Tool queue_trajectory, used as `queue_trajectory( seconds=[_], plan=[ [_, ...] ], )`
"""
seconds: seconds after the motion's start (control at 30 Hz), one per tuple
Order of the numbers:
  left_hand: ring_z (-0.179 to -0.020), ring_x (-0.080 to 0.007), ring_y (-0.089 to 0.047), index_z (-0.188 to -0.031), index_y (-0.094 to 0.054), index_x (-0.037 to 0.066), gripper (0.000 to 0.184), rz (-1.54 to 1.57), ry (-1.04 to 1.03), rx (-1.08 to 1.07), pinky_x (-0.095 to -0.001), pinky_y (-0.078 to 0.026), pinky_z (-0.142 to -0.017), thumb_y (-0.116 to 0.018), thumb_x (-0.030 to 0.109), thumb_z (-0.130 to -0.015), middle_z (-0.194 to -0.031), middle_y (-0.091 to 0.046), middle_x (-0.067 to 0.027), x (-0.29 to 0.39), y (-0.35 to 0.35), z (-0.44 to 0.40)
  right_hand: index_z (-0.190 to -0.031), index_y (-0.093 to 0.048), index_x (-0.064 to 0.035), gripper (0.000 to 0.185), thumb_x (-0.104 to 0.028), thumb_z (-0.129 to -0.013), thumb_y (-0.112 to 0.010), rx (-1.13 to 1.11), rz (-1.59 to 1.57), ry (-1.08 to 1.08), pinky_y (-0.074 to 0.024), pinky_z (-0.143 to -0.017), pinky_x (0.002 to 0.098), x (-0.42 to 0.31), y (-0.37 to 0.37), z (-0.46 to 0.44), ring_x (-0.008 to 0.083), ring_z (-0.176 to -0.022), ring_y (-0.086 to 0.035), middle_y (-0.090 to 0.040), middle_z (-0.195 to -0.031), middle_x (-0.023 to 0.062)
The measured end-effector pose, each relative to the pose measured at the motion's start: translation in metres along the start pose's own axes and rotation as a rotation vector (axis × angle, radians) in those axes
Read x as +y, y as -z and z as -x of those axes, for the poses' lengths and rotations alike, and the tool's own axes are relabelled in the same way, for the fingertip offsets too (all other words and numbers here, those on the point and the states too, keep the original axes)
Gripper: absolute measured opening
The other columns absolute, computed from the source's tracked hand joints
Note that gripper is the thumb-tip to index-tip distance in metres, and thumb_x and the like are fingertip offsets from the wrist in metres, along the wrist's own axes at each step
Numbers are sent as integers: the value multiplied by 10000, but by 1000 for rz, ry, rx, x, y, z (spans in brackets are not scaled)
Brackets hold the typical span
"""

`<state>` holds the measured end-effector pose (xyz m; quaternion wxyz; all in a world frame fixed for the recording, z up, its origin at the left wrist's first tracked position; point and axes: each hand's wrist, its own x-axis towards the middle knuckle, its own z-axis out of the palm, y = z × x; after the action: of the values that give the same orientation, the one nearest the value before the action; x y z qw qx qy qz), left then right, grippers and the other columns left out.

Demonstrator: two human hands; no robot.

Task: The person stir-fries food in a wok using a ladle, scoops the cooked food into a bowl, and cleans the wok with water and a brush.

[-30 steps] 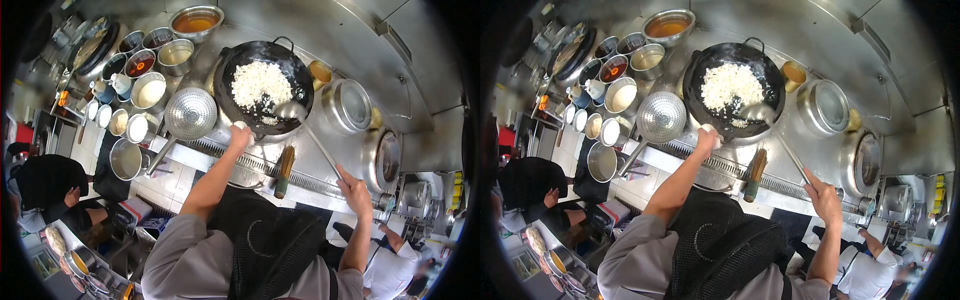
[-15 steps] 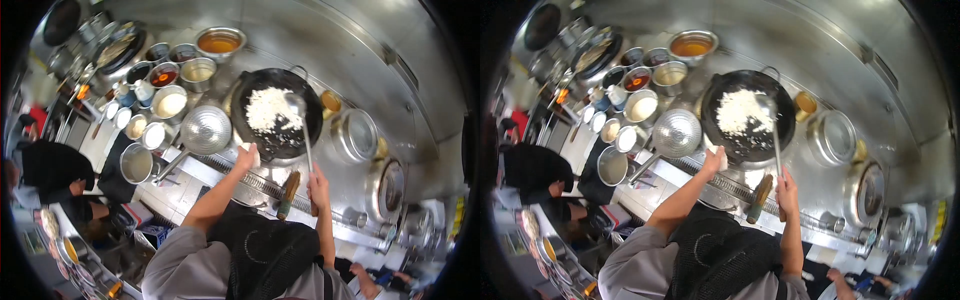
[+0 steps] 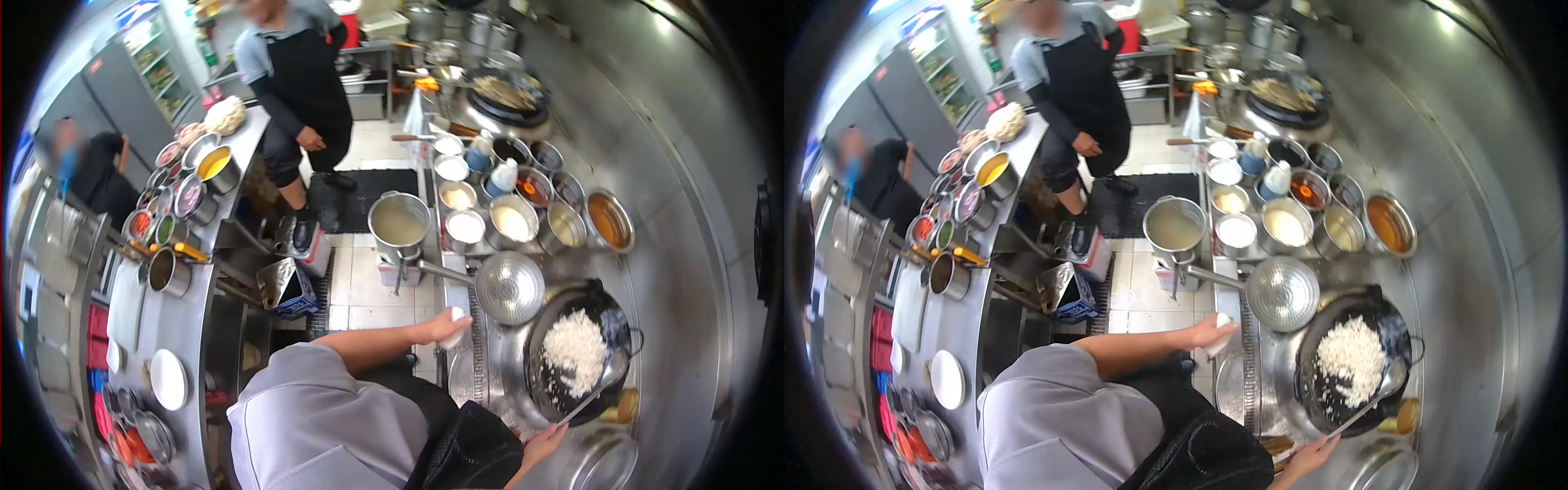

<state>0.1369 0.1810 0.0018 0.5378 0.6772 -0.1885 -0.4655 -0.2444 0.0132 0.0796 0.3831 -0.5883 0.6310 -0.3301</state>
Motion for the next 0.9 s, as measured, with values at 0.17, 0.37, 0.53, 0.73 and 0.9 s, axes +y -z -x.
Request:
queue_trajectory(
  seconds=[0.17, 0.37, 0.53, 0.73, 0.9],
  plan=[
    [-579, -150, -577, -1105, -541, 51, 380, 302, 31, 142, -326, -471, -490, -597, 400, -966, -788, -599, -45, -24, 50, 60, -1512, -330, -90, 528, -250, -1024, -454, -90, 20, -11, -311, -340, 326, -8, -20, -14, 152, -382, -394, -453, -566, 55],
    [-700, -183, -626, -1239, -415, 105, 459, 518, 75, 171, -338, -549, -566, -665, 350, -942, -975, -590, -78, -38, 81, 95, -1494, -359, -69, 541, -206, -986, -484, -169, 214, 105, -436, -438, 361, 8, -24, -39, 211, -481, -491, -635, -979, 208],
    [-717, -176, -636, -1197, -459, 100, 420, 608, 21, 150, -324, -554, -570, -678, 345, -935, -954, -588, -64, -24, 94, 115, -1494, -347, -39, 696, -164, -869, -628, -235, 363, 294, -447, -918, 476, 30, -13, -35, 417, -1058, -547, -562, -1254, 285],
    [-715, -166, -645, -1165, -499, 103, 392, 539, -1, 114, -314, -554, -567, -671, 371, -937, -920, -594, -43, -30, 111, 124, -1476, -349, -3, 811, -281, -803, -704, -126, 724, 312, -420, -1012, 480, -25, 9, 27, 493, -1116, -540, -571, -1245, 317],
    [-736, -175, -658, -1155, -522, 103, 374, 597, 48, 12, -313, -559, -594, -647, 389, -949, -922, -618, -48, -17, 108, 145, -1502, -349, -74, 796, -153, -809, -732, -29, 558, 424, -398, -954, 527, 61, 9, -30, 519, -1055, -515, -541, -1098, 377]
  ],
)
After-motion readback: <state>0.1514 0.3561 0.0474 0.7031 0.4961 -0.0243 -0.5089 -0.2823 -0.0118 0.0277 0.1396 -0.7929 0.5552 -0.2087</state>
